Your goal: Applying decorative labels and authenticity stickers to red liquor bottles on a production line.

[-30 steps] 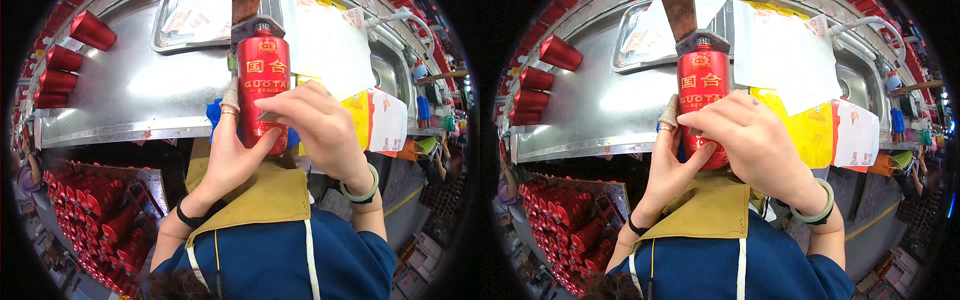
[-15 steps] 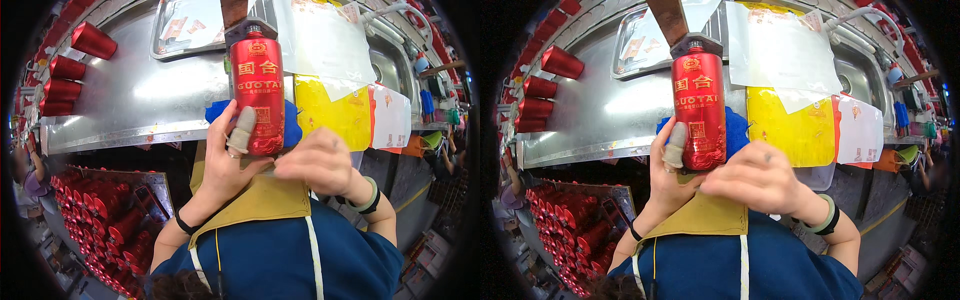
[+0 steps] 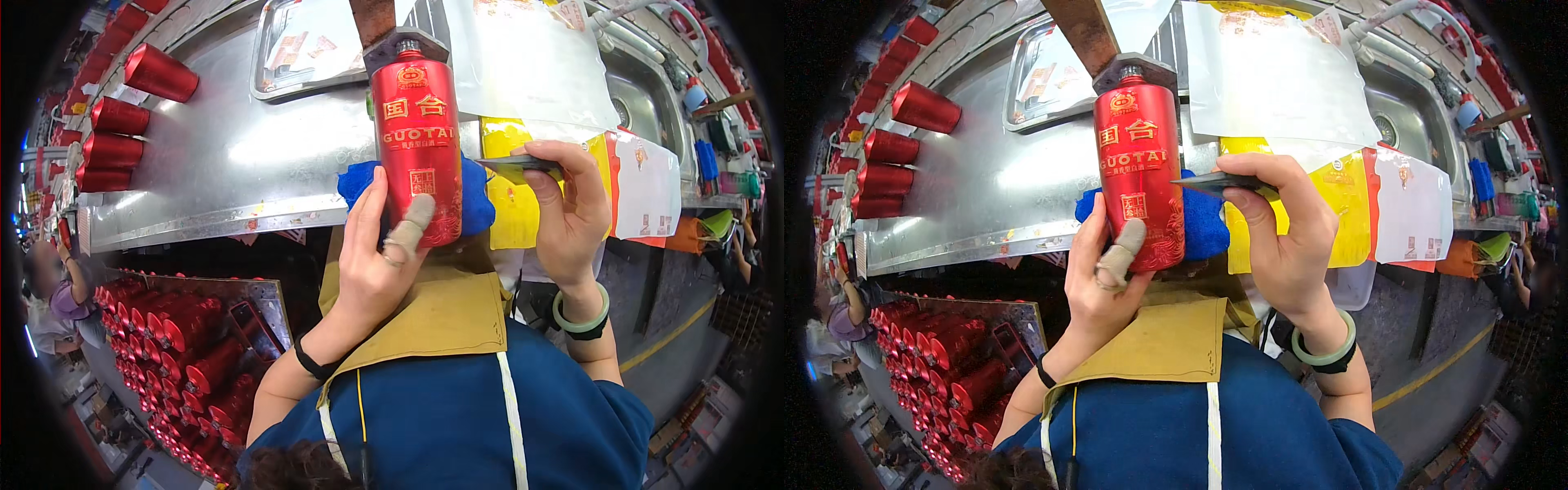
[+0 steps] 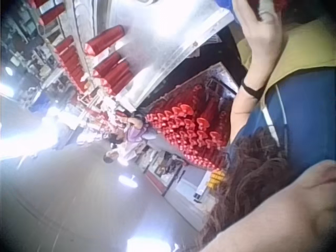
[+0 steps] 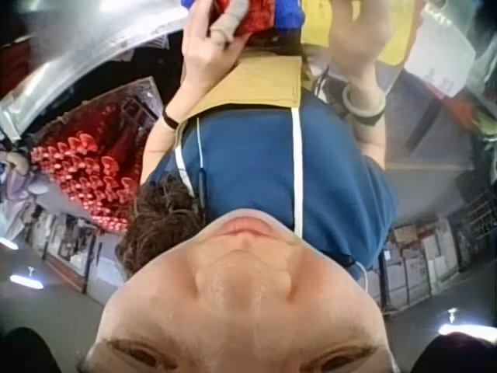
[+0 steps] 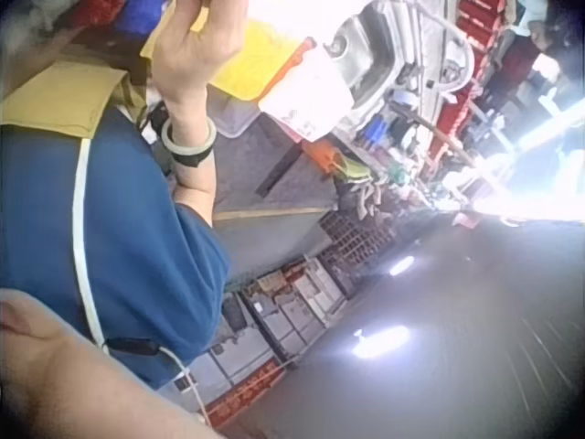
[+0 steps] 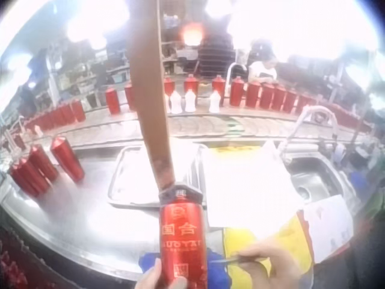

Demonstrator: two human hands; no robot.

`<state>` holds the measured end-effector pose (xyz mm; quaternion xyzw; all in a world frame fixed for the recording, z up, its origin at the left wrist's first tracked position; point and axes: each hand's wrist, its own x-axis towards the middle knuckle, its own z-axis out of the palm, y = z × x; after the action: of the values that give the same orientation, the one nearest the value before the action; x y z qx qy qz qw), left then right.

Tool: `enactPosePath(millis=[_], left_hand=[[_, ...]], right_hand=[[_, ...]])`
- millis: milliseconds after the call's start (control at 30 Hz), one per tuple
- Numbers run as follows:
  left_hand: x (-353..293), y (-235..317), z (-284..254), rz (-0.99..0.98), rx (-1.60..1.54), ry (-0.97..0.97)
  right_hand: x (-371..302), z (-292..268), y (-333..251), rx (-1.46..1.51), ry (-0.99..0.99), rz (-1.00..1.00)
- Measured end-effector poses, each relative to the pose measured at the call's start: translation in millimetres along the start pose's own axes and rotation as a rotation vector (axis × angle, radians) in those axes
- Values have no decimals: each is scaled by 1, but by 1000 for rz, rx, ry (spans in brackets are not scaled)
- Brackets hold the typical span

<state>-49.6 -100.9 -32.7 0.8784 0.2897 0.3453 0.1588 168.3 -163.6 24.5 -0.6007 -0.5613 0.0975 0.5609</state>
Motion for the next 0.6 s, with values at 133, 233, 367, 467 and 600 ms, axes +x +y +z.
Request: enactPosePath(millis=[133,233,367,467,600], left_hand=[[-4,-5,-1,-34,-115,7],[-4,-6,-1,-44,-124,18],[-4,-9,1,-42,-139,34],[-2,-4,0,-134,-260,32],[9,-17,-18,-244,-477,-7]], right_hand=[[6,5,1,-45,-28,-56],[1,7,6,-244,-243,-353],[-21,5,-2,-154,-384,-419],[-15,0,-5,-91,-417,-362],[-13,0,-10,60,-172,162]])
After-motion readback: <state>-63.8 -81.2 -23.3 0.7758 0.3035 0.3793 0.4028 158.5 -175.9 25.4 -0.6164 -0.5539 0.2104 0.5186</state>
